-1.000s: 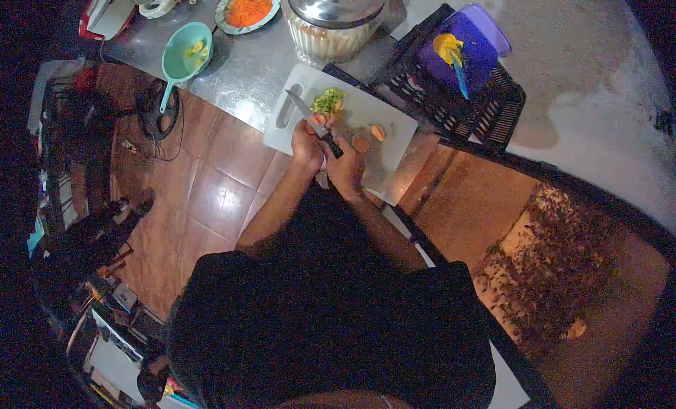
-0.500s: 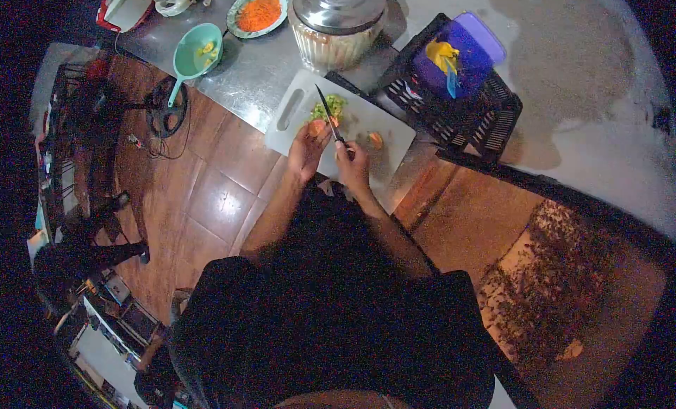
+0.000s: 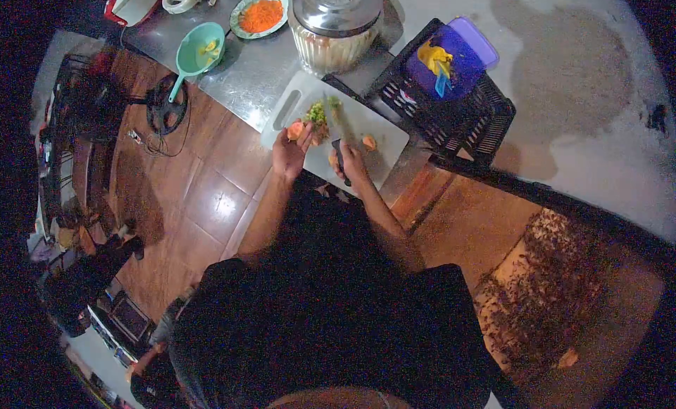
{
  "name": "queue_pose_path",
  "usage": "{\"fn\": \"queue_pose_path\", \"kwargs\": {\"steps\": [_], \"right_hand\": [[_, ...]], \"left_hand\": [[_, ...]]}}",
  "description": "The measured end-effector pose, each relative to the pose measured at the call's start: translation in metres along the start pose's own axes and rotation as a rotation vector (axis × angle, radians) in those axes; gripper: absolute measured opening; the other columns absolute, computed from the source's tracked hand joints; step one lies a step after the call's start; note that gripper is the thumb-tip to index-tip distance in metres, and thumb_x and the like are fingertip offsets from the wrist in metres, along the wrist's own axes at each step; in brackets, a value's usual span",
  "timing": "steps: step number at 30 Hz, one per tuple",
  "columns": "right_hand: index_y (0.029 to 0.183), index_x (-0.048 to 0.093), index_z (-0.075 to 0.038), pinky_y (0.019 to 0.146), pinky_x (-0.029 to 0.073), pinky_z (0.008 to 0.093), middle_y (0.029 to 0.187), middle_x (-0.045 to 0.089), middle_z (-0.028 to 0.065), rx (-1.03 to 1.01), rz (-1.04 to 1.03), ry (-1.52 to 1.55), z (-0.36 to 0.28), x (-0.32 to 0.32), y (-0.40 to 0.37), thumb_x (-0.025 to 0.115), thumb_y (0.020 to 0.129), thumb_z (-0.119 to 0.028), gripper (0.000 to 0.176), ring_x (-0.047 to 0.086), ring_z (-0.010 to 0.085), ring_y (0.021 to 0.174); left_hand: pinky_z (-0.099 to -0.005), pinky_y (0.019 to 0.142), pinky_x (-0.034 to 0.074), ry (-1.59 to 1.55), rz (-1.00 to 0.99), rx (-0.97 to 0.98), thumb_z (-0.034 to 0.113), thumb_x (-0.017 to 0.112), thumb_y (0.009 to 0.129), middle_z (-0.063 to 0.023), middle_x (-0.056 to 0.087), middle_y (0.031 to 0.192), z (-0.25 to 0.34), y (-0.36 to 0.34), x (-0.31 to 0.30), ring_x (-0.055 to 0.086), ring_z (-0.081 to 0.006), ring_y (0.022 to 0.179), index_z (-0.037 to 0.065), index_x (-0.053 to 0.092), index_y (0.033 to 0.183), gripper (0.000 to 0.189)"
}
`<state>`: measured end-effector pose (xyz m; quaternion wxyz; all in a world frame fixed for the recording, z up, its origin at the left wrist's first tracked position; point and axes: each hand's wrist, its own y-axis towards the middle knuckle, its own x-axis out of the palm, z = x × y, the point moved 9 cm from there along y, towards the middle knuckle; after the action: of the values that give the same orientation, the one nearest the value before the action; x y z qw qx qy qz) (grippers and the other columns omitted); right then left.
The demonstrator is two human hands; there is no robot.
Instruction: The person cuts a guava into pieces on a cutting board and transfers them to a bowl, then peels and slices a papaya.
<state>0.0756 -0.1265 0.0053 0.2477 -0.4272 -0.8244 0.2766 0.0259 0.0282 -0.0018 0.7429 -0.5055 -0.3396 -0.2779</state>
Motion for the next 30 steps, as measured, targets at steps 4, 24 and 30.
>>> {"fn": "queue_pose_path", "kwargs": {"steps": [4, 24, 30], "right_hand": [[0.085, 0.056, -0.008, 0.038, 0.032, 0.0247, 0.056, 0.05, 0.0004, 0.05, -0.088, 0.146, 0.003, 0.005, -0.001, 0.037, 0.099, -0.05, 0.049, 0.046, 0.0099, 0.043], [0.107, 0.054, -0.002, 0.068, 0.049, 0.0413, 0.087, 0.063, 0.0195, -0.834, 0.131, -0.641, -0.205, 0.038, -0.194, 0.056, 0.093, -0.02, 0.022, 0.063, 0.0399, 0.08], [0.11, 0.055, -0.002, 0.067, 0.049, 0.0456, 0.086, 0.064, 0.0243, -0.882, 0.246, -0.79, -0.214, 0.037, -0.213, 0.06, 0.091, -0.02, 0.026, 0.063, 0.0434, 0.08]], "left_hand": [[-0.0416, 0.106, 0.039, -0.029, 0.063, -0.002, 0.028, 0.032, 0.101, -0.0203, 0.052, 0.128, 0.001, -0.007, 0.007, 0.049, -0.031, 0.124, 0.0, 0.044, 0.128, 0.041], [-0.0359, 0.109, 0.036, -0.006, -0.276, 0.023, 0.026, 0.031, 0.102, -0.0208, 0.052, 0.128, 0.016, -0.16, 0.213, 0.049, -0.0276, 0.124, -0.005, 0.041, 0.13, 0.043], [-0.0333, 0.107, 0.037, 0.045, -0.274, 0.046, 0.029, 0.033, 0.102, -0.0177, 0.053, 0.129, 0.009, -0.18, 0.224, 0.051, -0.0228, 0.121, -0.003, 0.042, 0.13, 0.044]]}}
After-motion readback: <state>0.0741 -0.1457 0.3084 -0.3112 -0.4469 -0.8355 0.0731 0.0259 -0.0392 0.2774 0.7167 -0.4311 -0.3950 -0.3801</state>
